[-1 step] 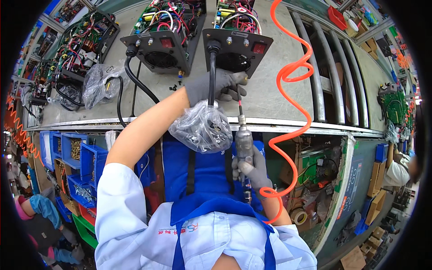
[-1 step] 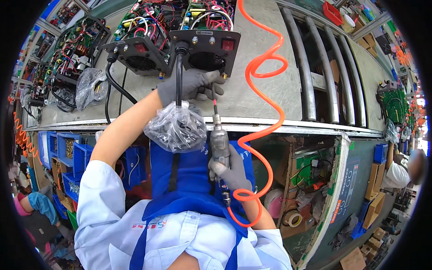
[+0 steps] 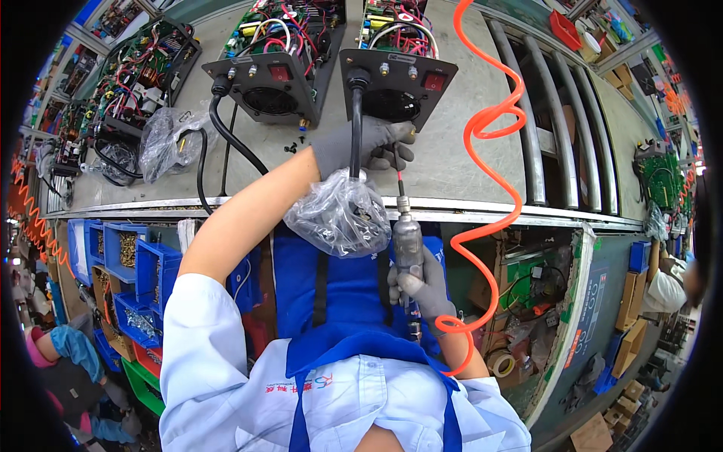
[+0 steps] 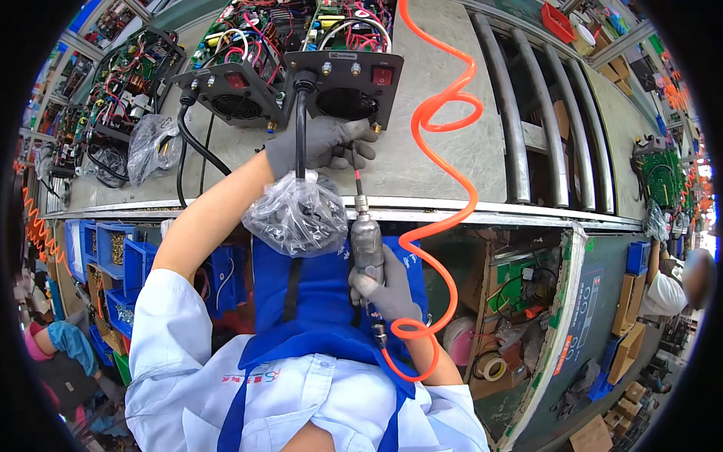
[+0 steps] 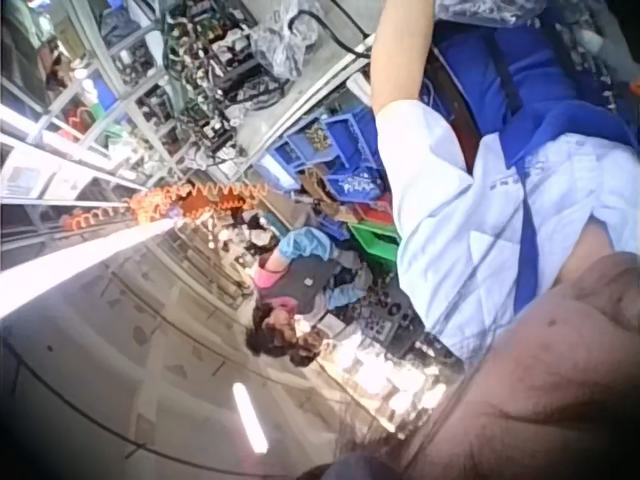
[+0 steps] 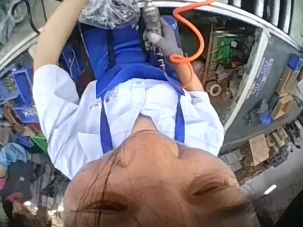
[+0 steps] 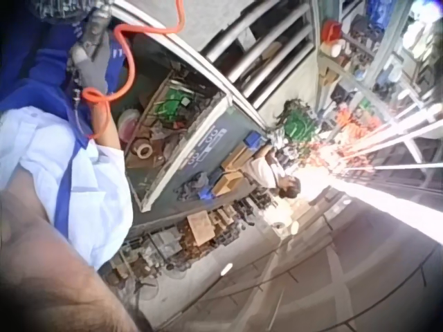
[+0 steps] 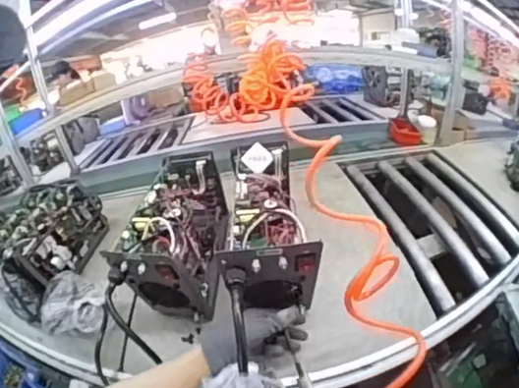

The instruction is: Assemble electronic power supply units by securing components with screws using an air screwdriver.

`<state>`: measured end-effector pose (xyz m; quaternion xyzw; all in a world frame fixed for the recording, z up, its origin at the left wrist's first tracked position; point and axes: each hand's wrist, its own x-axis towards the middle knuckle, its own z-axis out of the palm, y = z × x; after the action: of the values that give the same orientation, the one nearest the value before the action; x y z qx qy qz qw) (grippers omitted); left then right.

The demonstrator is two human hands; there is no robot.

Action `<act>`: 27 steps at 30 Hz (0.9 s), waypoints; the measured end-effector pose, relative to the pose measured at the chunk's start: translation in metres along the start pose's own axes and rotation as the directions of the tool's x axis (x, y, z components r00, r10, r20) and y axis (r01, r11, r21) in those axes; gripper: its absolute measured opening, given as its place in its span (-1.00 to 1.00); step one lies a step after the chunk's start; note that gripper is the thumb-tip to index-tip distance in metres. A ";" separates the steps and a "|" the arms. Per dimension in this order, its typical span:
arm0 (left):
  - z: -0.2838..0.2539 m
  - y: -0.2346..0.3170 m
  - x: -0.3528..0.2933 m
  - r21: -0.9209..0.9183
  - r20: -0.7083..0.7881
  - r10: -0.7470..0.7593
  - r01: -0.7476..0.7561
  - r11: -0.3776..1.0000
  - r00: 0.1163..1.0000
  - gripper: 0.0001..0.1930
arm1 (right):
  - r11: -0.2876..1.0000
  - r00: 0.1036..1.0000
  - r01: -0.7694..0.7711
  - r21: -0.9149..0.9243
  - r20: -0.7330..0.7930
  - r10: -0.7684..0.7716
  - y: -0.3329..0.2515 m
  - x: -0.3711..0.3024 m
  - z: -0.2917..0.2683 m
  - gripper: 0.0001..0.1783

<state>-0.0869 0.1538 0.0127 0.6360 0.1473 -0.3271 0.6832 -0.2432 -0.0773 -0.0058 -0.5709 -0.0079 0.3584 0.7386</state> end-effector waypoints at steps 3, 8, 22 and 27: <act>-0.004 0.000 0.002 -0.074 -0.021 -0.050 0.048 0.996 0.999 -0.64 | 0.999 1.000 -0.004 0.043 -0.022 0.005 0.001 0.001 -0.001 -0.55; -0.004 -0.003 0.011 -0.225 0.032 0.026 -0.019 0.974 0.999 -0.74 | 0.994 0.996 -0.021 0.106 -0.080 0.030 -0.004 0.016 -0.011 -0.53; 0.001 -0.010 0.024 -0.414 0.034 -0.013 0.026 0.910 0.999 -0.82 | 0.985 0.997 -0.021 0.171 -0.075 0.035 -0.008 0.019 -0.011 -0.46; 0.003 -0.008 0.021 -0.450 0.019 -0.001 0.010 0.893 1.000 -0.81 | 0.961 0.999 -0.028 0.275 -0.019 0.035 -0.013 0.017 -0.010 -0.33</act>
<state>-0.0769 0.1453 -0.0064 0.4574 0.2145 -0.2920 0.8121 -0.2196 -0.0781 -0.0051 -0.4672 0.0598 0.3609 0.8049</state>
